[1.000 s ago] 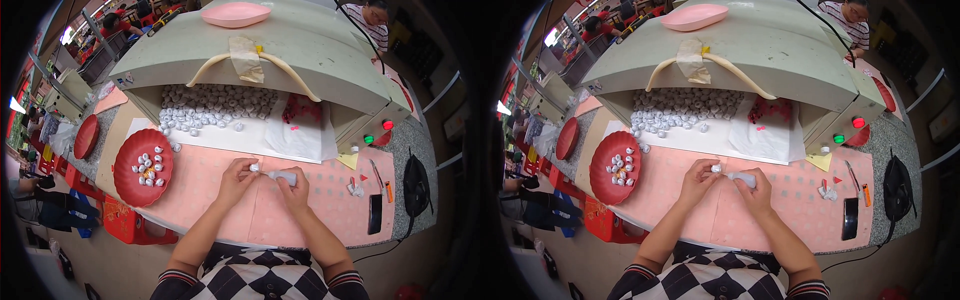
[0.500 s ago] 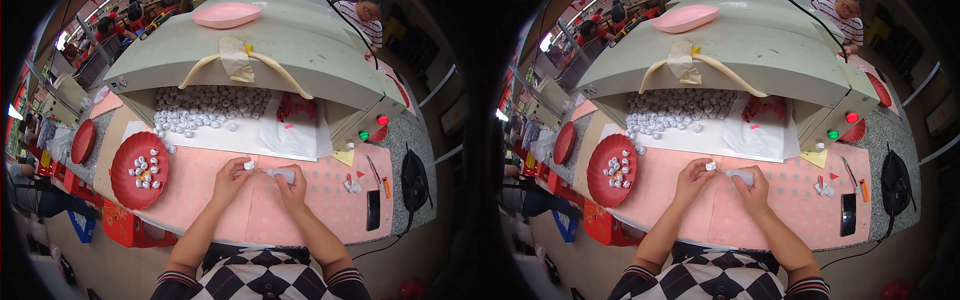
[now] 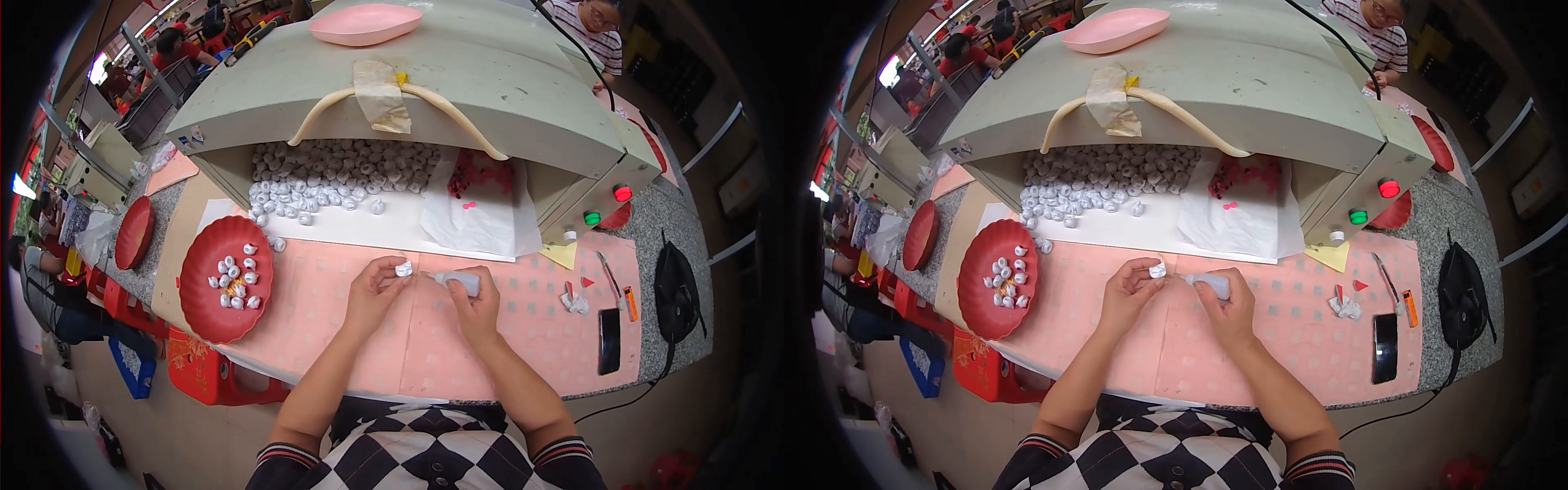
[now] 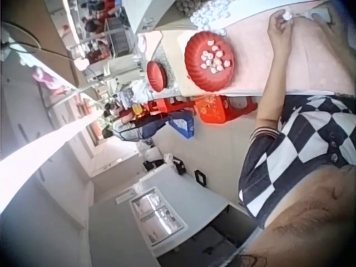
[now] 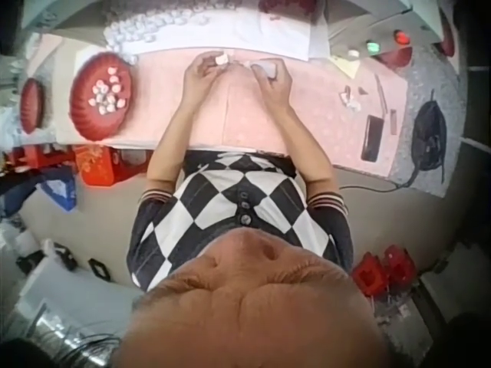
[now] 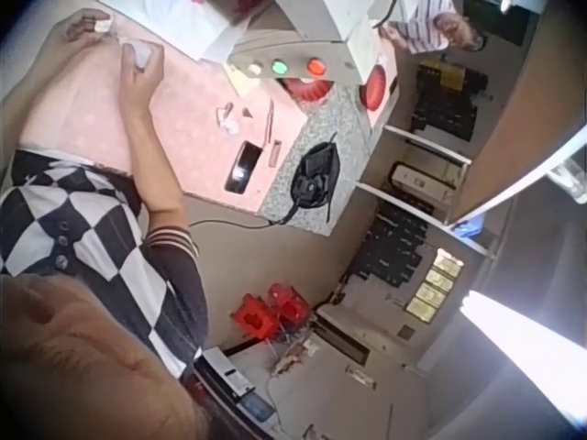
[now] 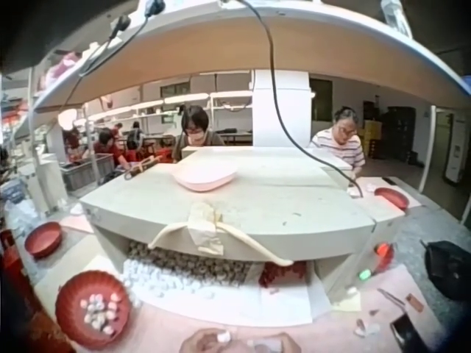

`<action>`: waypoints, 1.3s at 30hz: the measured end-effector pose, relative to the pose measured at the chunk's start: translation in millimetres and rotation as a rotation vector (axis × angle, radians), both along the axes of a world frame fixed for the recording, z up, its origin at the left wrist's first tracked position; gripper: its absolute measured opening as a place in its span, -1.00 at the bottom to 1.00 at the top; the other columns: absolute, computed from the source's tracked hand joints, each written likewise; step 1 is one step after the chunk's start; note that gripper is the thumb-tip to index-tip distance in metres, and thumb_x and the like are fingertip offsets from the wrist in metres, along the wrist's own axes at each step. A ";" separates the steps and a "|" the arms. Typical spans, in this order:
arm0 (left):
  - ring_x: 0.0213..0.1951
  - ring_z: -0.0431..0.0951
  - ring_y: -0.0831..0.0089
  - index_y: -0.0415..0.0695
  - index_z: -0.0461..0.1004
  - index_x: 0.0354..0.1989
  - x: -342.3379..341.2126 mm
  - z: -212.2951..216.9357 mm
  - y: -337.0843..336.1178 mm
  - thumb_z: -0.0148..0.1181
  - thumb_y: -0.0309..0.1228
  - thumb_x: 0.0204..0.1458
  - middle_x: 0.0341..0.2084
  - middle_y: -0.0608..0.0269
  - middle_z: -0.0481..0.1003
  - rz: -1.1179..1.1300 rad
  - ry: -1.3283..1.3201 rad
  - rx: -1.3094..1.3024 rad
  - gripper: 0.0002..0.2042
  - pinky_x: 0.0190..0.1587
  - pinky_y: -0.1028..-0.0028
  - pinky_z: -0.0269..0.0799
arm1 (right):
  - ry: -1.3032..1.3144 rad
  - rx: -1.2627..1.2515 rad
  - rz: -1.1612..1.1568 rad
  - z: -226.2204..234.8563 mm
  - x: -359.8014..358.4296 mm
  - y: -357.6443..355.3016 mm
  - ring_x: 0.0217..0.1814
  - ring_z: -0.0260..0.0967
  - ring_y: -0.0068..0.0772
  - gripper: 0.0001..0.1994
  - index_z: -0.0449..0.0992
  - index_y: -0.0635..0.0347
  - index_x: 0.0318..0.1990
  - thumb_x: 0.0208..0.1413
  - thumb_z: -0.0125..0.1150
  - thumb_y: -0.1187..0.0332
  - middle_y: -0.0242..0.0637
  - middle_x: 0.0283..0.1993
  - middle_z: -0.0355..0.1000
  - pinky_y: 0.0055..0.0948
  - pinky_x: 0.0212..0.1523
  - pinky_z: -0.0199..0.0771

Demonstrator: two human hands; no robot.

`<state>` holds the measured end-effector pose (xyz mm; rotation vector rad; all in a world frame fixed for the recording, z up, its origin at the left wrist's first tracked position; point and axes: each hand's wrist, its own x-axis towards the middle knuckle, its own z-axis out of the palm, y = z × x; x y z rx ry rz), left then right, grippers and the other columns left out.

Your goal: The recorder is assembling small white plastic components by joining parts and applying liquid glue at a factory workstation.

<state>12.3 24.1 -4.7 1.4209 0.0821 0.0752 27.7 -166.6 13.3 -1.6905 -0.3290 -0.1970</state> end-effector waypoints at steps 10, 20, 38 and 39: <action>-0.08 0.50 0.47 -0.28 0.36 0.03 1.6 -1.1 1.3 0.15 -0.69 0.03 -0.15 0.20 0.46 -0.002 -0.043 0.016 -0.65 -0.03 0.52 0.49 | 0.073 0.240 -0.053 3.3 14.2 -2.3 -0.38 0.33 -0.62 -0.80 0.36 0.25 -0.21 0.08 0.24 0.44 -0.31 -0.32 0.42 -0.57 -0.37 0.39; -0.13 0.47 0.52 -0.25 0.40 0.04 8.1 -6.8 0.7 0.17 -0.65 0.03 -0.12 0.26 0.40 -0.021 -0.080 0.087 -0.65 -0.05 0.53 0.50 | -0.014 -0.760 -0.114 43.5 132.7 -12.8 -0.15 0.45 0.04 -0.63 0.40 0.34 -0.06 0.00 0.22 0.33 0.14 -0.20 0.46 -0.24 -0.13 0.44; -0.18 0.52 0.53 -0.23 0.41 0.04 5.9 -2.9 2.3 0.20 -0.59 0.04 -0.26 0.24 0.51 -0.065 -0.076 0.023 -0.65 -0.08 0.53 0.46 | 0.802 0.293 0.424 30.8 32.8 3.8 -0.34 0.41 -0.52 -0.87 0.48 0.28 -0.21 0.09 0.21 0.47 -0.29 -0.29 0.47 -0.55 -0.28 0.49; -0.16 0.52 0.50 -0.23 0.41 0.04 6.1 -3.0 2.2 0.20 -0.59 0.04 -0.23 0.22 0.50 -0.078 -0.086 0.025 -0.65 -0.07 0.52 0.47 | 0.804 0.301 0.416 27.4 31.3 5.5 -0.34 0.41 -0.52 -0.87 0.48 0.28 -0.21 0.09 0.21 0.47 -0.29 -0.29 0.47 -0.55 -0.28 0.49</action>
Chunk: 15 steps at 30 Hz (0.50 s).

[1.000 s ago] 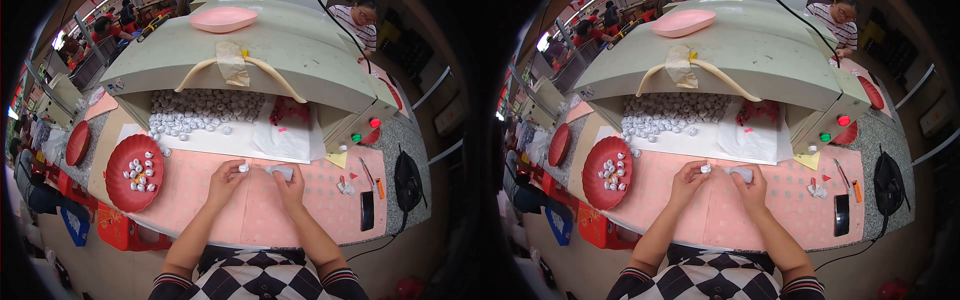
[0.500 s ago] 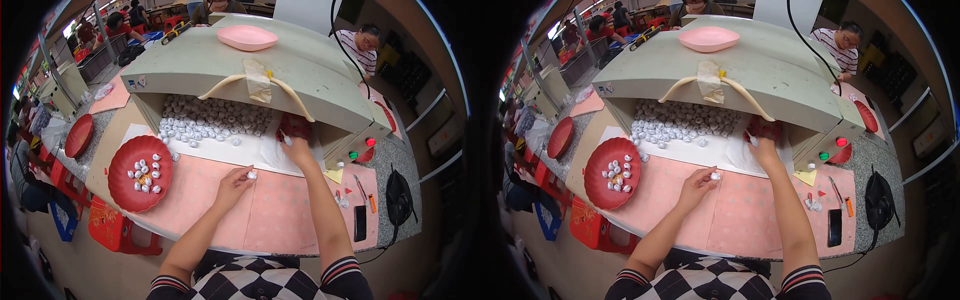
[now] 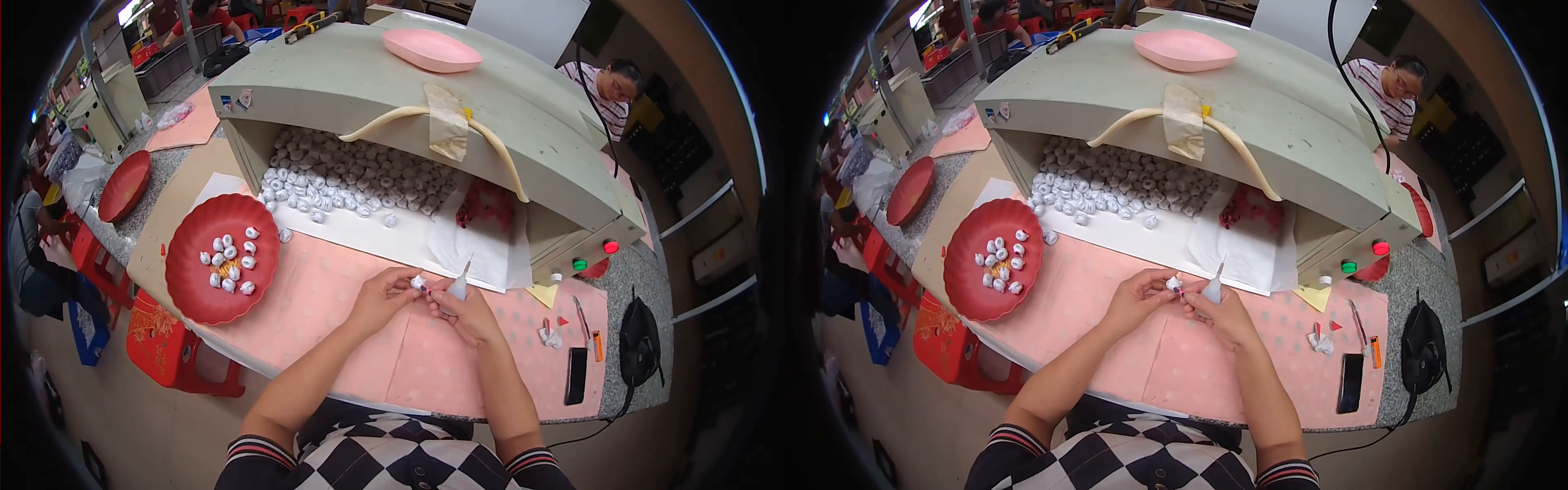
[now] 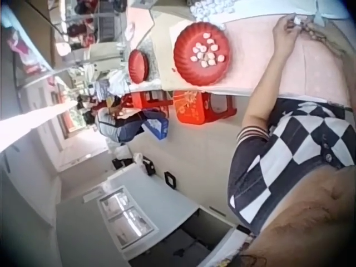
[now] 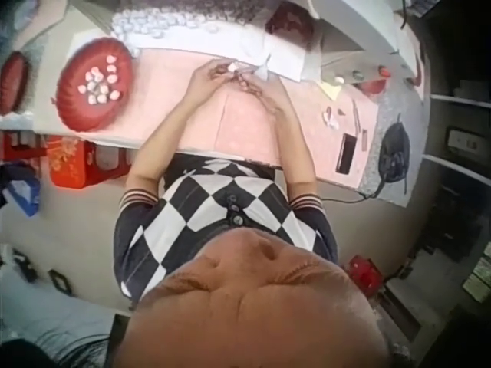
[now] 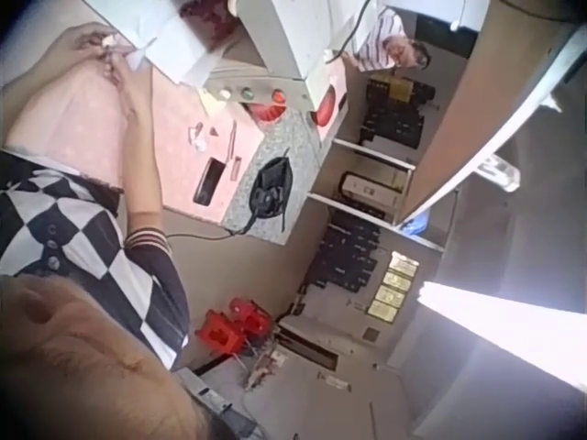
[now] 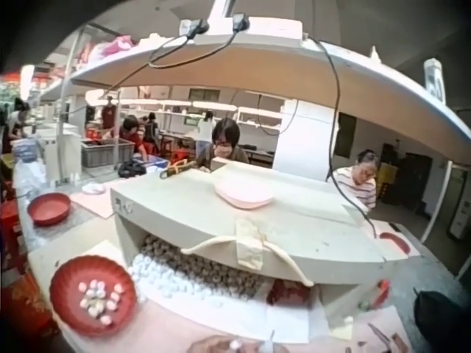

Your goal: The recorder is assembling small white plastic components by joining parts and applying liquid glue at a factory workstation.

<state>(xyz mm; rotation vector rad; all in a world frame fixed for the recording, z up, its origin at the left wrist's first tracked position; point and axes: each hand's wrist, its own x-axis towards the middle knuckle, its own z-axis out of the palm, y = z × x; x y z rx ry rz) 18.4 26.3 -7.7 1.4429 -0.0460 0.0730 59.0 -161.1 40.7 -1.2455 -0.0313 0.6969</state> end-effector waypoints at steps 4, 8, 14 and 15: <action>-0.13 0.53 0.45 -0.26 0.41 0.04 -0.9 0.0 -1.4 0.19 -0.60 0.04 -0.12 0.18 0.47 -0.025 -0.034 0.026 -0.65 -0.05 0.49 0.47 | 0.001 -0.004 -0.021 -6.9 -0.3 4.0 -0.30 0.41 -0.51 -0.87 0.47 0.28 -0.20 0.09 0.21 0.49 -0.27 -0.28 0.47 -0.54 -0.25 0.48; -0.12 0.53 0.42 -0.27 0.41 0.04 0.3 -0.7 -0.2 0.18 -0.61 0.05 -0.07 0.17 0.44 -0.062 -0.027 0.027 -0.66 -0.04 0.48 0.48 | -0.022 0.028 -0.038 -14.3 -0.6 2.3 -0.29 0.42 -0.48 -0.88 0.47 0.29 -0.22 0.09 0.20 0.49 -0.25 -0.27 0.47 -0.53 -0.25 0.48; -0.10 0.52 0.41 -0.28 0.42 0.00 -2.5 7.3 -1.4 0.16 -0.63 0.05 -0.08 0.17 0.42 -0.056 -0.051 0.012 -0.69 -0.01 0.46 0.48 | -0.052 0.005 -0.059 -22.6 -1.3 2.1 -0.30 0.43 -0.50 -0.83 0.46 0.34 -0.18 0.10 0.22 0.47 -0.21 -0.26 0.48 -0.53 -0.27 0.50; -0.10 0.51 0.41 -0.28 0.43 -0.01 -3.6 9.0 -1.3 0.16 -0.63 0.05 -0.09 0.18 0.43 -0.069 -0.056 -0.022 -0.71 0.00 0.45 0.48 | -0.050 0.007 -0.065 -23.0 -2.5 2.0 -0.30 0.43 -0.50 -0.83 0.46 0.34 -0.18 0.10 0.22 0.47 -0.21 -0.26 0.48 -0.53 -0.27 0.50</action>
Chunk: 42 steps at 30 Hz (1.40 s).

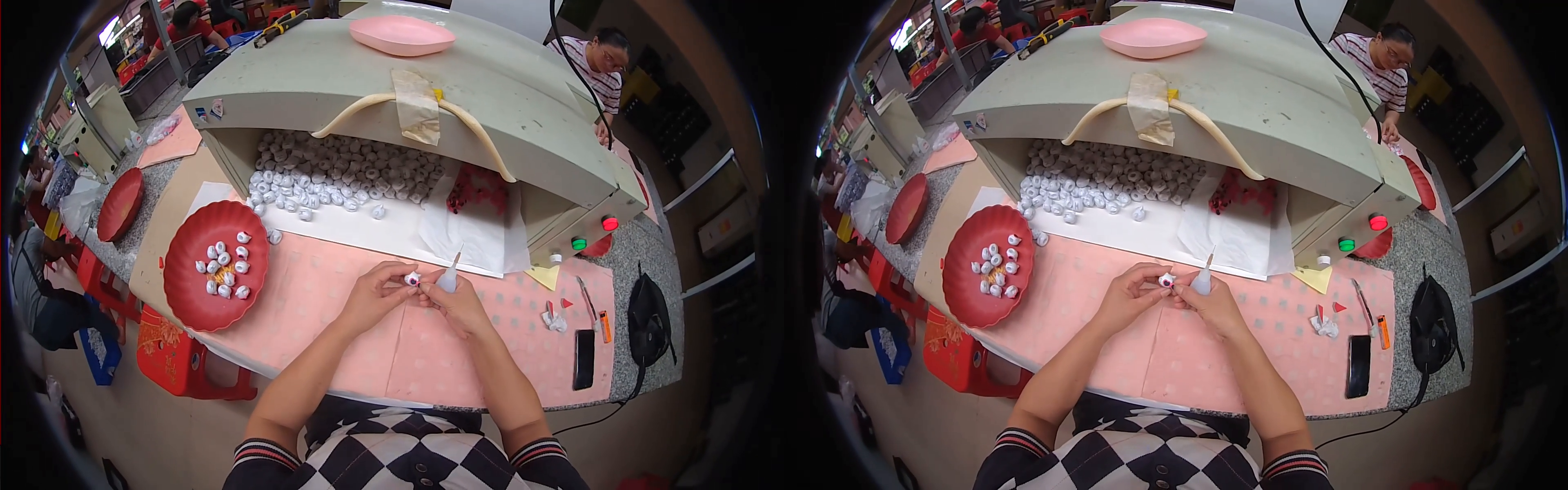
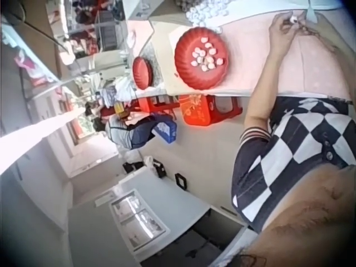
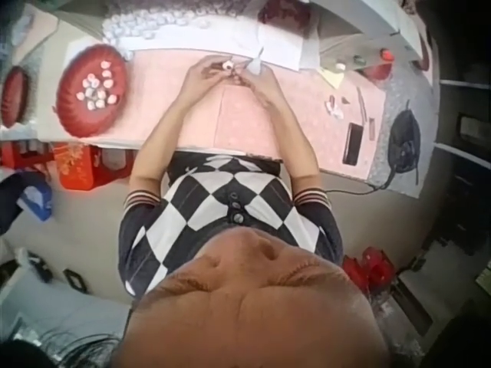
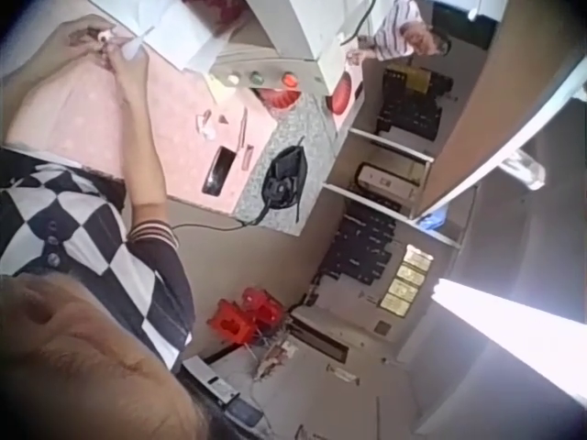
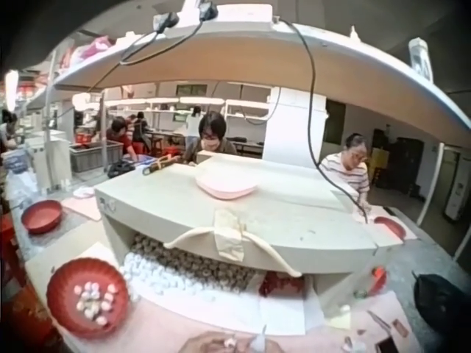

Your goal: The recorder is assembling small white plastic components by joining parts and applying liquid glue at a factory workstation.

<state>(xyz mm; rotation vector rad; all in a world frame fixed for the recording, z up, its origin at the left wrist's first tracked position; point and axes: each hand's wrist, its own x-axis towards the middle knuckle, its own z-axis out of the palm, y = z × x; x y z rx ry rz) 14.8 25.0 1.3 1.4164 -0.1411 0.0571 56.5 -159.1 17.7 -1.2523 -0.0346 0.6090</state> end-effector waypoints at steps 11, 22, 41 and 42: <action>-0.08 0.51 0.40 -0.28 0.41 0.00 -2.7 3.4 -0.6 0.05 -0.56 0.16 -0.11 0.14 0.49 -0.103 0.189 -0.266 -0.76 0.02 0.37 0.48 | -0.293 -0.098 0.010 3.9 -7.7 7.5 -0.17 0.39 -0.59 -0.72 0.45 0.29 -0.07 0.06 0.30 0.44 -0.34 -0.18 0.44 -0.58 -0.20 0.47; -0.05 0.49 0.40 -0.26 0.39 -0.01 -7.2 4.6 0.0 0.07 -0.50 0.16 -0.07 0.08 0.48 -0.123 0.142 -0.263 -0.76 0.05 0.40 0.40 | -0.314 -0.110 -0.007 13.6 -14.9 9.2 -0.19 0.39 -0.61 -0.73 0.48 0.31 -0.10 0.05 0.31 0.44 -0.33 -0.18 0.46 -0.59 -0.17 0.43; -0.03 0.48 0.41 -0.22 0.35 0.03 -9.0 2.4 -1.6 0.06 -0.51 0.17 -0.10 0.14 0.47 -0.185 0.100 -0.422 -0.74 0.07 0.40 0.41 | -0.611 -0.149 -0.097 12.0 -20.8 12.1 -0.09 0.36 -0.49 -0.78 0.53 0.27 -0.17 0.00 0.32 0.46 -0.31 -0.13 0.39 -0.50 -0.08 0.38; -0.02 0.48 0.40 -0.22 0.34 0.03 -9.0 2.7 -2.3 0.05 -0.51 0.18 -0.09 0.14 0.46 -0.190 0.086 -0.438 -0.74 0.08 0.40 0.40 | -0.611 -0.146 -0.102 12.5 -20.9 12.4 -0.09 0.36 -0.49 -0.78 0.53 0.27 -0.17 0.00 0.32 0.46 -0.31 -0.13 0.39 -0.50 -0.08 0.38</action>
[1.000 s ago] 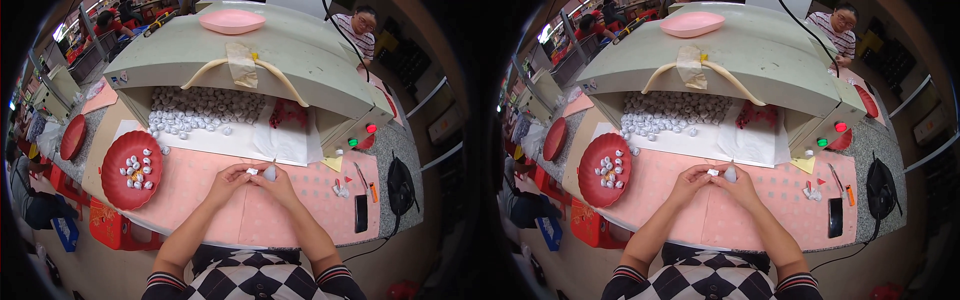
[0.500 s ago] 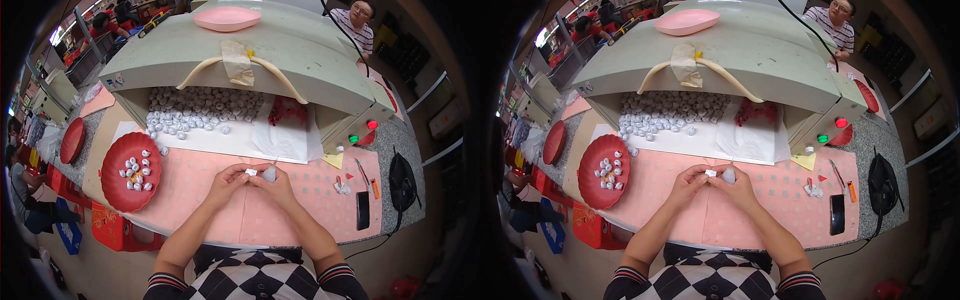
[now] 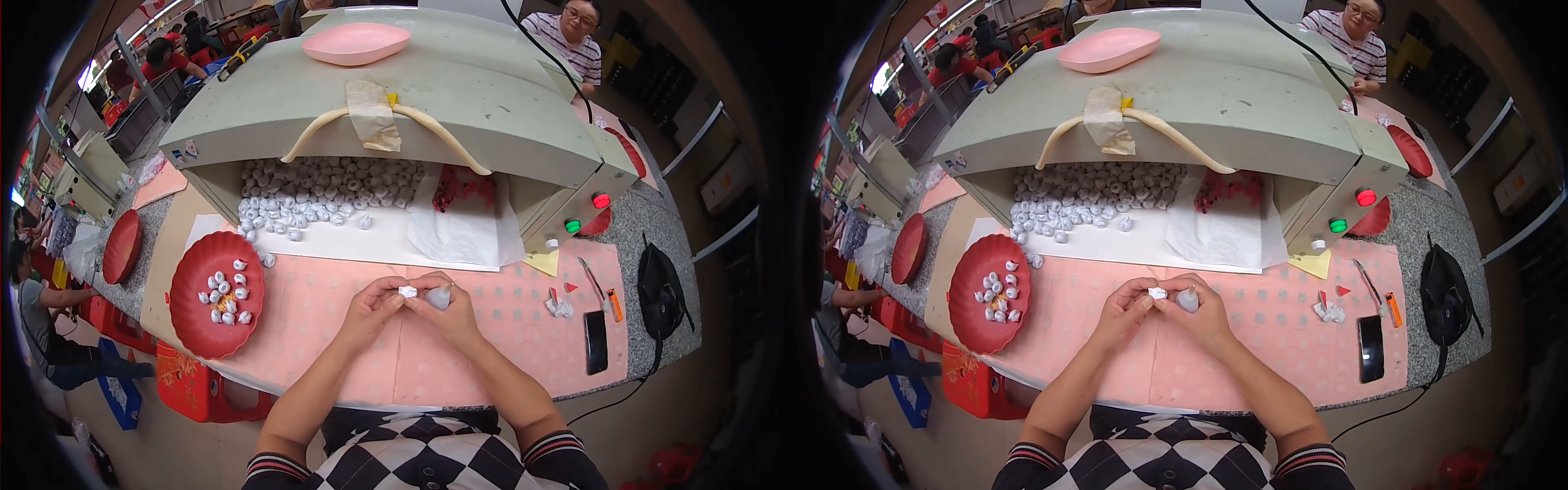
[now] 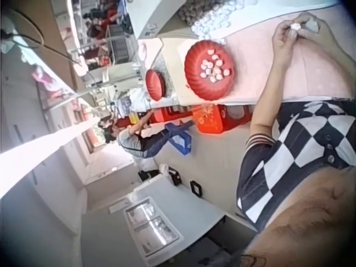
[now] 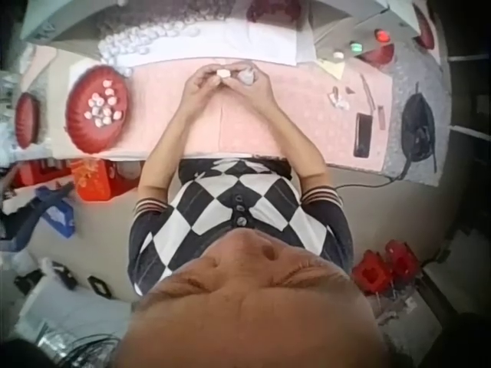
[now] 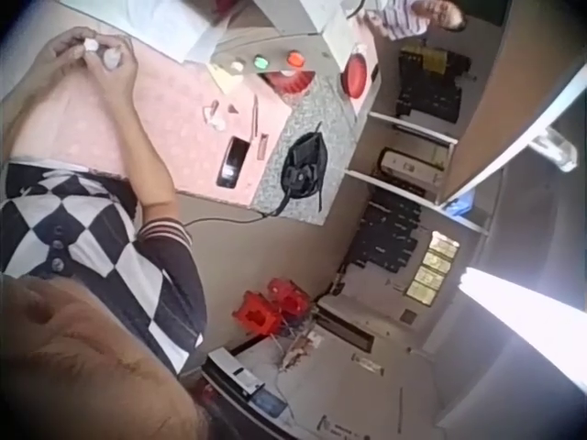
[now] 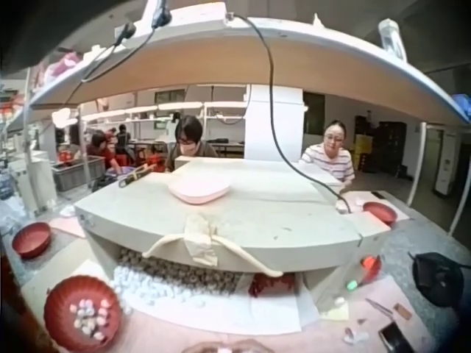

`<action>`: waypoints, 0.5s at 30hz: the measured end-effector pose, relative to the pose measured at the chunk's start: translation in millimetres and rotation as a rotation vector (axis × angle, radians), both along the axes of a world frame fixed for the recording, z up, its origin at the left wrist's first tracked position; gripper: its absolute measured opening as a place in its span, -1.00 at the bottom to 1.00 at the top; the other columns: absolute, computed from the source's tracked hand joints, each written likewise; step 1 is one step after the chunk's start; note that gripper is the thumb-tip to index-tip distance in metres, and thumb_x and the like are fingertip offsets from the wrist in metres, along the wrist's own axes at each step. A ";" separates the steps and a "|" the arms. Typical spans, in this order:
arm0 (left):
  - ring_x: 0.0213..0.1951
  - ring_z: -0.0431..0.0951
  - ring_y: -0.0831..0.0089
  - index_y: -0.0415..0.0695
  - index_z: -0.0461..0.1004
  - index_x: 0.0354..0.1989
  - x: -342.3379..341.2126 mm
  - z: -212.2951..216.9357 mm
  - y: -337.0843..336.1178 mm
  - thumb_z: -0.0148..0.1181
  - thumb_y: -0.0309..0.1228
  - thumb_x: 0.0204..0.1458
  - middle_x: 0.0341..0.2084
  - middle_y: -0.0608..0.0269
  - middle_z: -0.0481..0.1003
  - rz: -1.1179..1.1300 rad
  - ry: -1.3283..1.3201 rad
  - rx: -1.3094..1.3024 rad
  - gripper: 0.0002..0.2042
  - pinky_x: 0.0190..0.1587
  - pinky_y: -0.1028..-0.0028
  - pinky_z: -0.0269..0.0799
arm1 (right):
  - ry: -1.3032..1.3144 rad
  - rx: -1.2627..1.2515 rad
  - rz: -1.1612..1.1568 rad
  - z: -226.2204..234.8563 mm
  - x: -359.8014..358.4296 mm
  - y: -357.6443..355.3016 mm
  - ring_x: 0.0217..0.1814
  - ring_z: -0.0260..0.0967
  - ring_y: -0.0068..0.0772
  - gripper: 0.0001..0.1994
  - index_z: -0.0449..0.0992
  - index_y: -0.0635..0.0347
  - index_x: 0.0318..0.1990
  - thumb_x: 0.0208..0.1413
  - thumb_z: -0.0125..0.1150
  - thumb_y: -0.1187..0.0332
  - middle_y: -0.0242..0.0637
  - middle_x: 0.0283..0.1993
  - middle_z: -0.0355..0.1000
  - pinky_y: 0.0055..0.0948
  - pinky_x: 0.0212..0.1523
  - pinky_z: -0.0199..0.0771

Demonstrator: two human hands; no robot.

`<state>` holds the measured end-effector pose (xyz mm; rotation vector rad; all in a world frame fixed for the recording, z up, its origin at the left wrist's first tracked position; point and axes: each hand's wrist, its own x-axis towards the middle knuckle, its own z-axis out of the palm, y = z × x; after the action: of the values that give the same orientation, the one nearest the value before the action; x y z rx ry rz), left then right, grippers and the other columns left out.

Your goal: The recorder is assembling small white plastic components by joining parts and applying liquid glue at a factory workstation.

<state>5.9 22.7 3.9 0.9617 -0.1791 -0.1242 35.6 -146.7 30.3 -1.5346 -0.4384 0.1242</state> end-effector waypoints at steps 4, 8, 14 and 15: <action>0.00 0.46 0.41 -0.21 0.33 0.03 -0.1 -1.6 -0.8 0.04 -0.51 0.18 -0.07 0.15 0.45 -0.004 -0.014 -0.049 -0.75 0.11 0.41 0.36 | 0.040 0.021 -0.016 4.8 -2.3 1.3 -0.09 0.35 -0.50 -0.78 0.53 0.26 -0.16 0.00 0.31 0.47 -0.32 -0.14 0.38 -0.51 -0.06 0.36; 0.01 0.45 0.42 -0.21 0.33 0.04 0.3 -4.6 -1.1 0.05 -0.50 0.18 -0.08 0.17 0.45 -0.015 -0.007 -0.041 -0.74 0.11 0.42 0.35 | 0.073 0.043 -0.010 6.6 -3.3 1.4 -0.07 0.34 -0.49 -0.77 0.53 0.25 -0.15 0.01 0.30 0.47 -0.32 -0.14 0.38 -0.51 -0.04 0.35; 0.00 0.44 0.46 -0.20 0.33 0.04 0.4 -4.8 -1.0 0.07 -0.48 0.17 -0.08 0.22 0.43 0.023 0.027 -0.049 -0.73 0.10 0.43 0.35 | 0.089 0.077 -0.001 3.1 -3.7 3.5 -0.03 0.32 -0.48 -0.76 0.50 0.25 -0.12 0.03 0.29 0.46 -0.31 -0.10 0.36 -0.50 -0.01 0.33; 0.00 0.44 0.47 -0.20 0.33 0.04 1.0 -6.0 -1.6 0.07 -0.48 0.17 -0.08 0.22 0.43 0.028 0.025 -0.045 -0.73 0.10 0.43 0.35 | 0.091 0.079 -0.002 2.6 -3.1 3.4 -0.03 0.32 -0.48 -0.76 0.50 0.25 -0.12 0.03 0.29 0.46 -0.31 -0.10 0.36 -0.50 -0.01 0.33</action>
<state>6.8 21.0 -2.1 0.9172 -0.1447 -0.1055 32.5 -143.4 32.8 -1.4460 -0.3655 0.1724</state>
